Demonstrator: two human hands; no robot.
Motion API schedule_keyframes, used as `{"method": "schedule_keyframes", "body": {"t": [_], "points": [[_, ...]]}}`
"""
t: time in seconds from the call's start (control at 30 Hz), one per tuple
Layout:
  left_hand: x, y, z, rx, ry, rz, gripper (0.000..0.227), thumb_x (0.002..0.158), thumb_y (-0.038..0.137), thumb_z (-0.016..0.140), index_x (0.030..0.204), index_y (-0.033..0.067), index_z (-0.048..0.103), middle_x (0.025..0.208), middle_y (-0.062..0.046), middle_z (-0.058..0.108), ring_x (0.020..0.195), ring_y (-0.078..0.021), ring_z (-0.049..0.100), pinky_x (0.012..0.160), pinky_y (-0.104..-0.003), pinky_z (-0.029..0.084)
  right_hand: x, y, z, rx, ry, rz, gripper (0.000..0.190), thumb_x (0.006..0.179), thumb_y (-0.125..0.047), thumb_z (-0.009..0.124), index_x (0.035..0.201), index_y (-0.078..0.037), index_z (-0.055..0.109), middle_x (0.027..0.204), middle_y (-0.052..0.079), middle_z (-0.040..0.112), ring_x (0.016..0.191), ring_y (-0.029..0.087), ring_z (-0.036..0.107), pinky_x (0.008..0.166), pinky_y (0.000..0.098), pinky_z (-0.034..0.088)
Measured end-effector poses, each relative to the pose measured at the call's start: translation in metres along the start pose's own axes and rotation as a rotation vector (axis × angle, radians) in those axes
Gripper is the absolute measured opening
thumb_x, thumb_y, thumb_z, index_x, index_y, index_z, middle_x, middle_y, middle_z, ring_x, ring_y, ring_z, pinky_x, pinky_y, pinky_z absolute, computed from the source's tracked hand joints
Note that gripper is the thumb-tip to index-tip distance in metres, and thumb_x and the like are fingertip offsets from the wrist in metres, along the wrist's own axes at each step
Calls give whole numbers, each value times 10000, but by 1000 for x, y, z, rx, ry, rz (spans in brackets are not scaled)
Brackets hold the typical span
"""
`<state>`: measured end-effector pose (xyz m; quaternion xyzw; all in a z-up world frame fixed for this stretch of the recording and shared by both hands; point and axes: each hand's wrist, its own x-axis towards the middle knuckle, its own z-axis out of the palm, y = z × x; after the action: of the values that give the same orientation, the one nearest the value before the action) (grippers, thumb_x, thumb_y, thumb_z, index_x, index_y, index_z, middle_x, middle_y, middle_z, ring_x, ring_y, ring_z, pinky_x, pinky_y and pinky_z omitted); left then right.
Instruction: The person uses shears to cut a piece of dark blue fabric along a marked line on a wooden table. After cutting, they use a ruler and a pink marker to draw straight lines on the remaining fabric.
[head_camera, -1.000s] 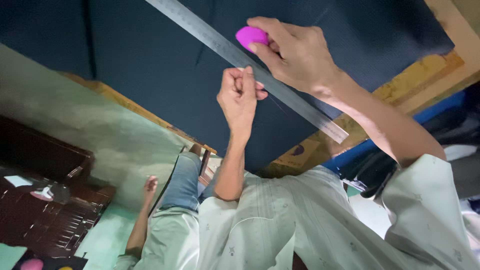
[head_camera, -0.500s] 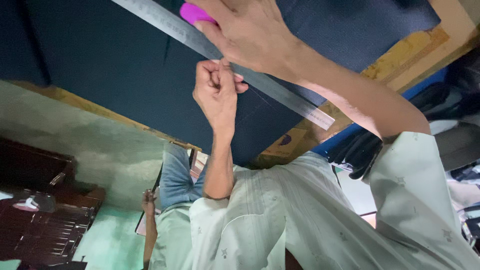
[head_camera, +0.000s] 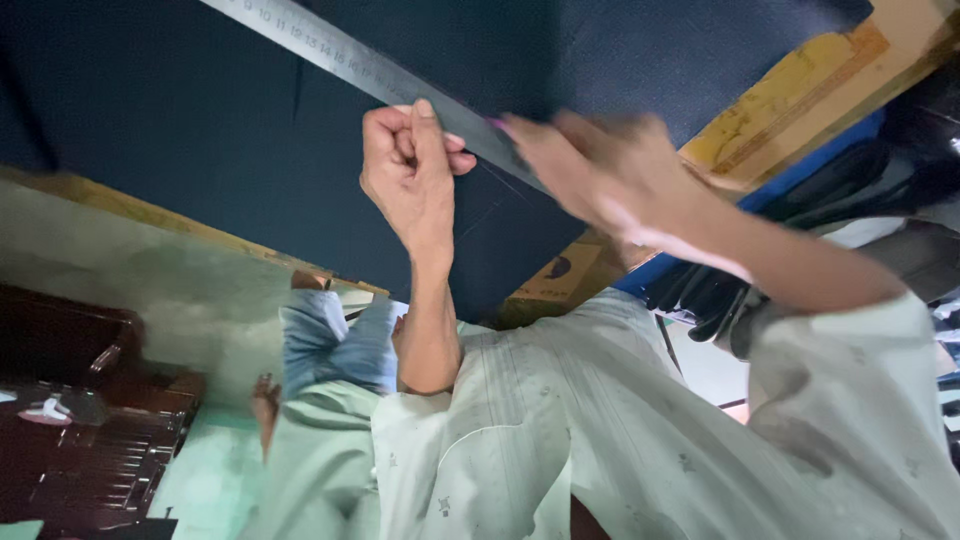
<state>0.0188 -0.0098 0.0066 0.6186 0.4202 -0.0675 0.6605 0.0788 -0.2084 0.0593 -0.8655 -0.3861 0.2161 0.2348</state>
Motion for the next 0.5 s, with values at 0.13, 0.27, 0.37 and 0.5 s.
{"method": "schedule_keyframes", "body": {"t": [0.13, 0.27, 0.37, 0.5], "points": [[-2, 0, 0, -37, -10, 26, 165, 1071, 145, 617, 984, 12, 572, 713, -53, 658, 590, -73, 644, 544, -241, 593, -80, -19, -41, -195, -305, 153, 473, 944, -257, 694, 1372, -108, 563, 882, 64, 683, 565, 193, 639, 415, 334, 474], [0, -7, -4, -95, -72, 47, 162, 1082, 162, 611, 1013, 22, 568, 740, -68, 682, 594, -108, 661, 563, -256, 584, -153, -49, -90, -14, -120, 460, 427, 899, -114, 800, 1299, -51, 663, 933, 83, 716, 630, 194, 675, 544, 340, 516], [-9, -12, -27, -180, -103, 51, 146, 1063, 181, 593, 1087, 41, 558, 780, -83, 698, 614, -143, 680, 583, -280, 599, -203, -78, -100, 316, 255, 778, 360, 1014, -80, 838, 1284, 0, 613, 1077, 84, 675, 877, 142, 643, 794, 238, 502], [-43, -20, -89, -442, -31, 131, 132, 1089, 170, 578, 1126, 54, 528, 881, -106, 650, 782, -185, 677, 694, -349, 631, -249, -65, -80, 800, 449, 981, 314, 1033, -100, 795, 1263, 3, 607, 1098, 59, 695, 939, 67, 651, 879, 177, 508]]}}
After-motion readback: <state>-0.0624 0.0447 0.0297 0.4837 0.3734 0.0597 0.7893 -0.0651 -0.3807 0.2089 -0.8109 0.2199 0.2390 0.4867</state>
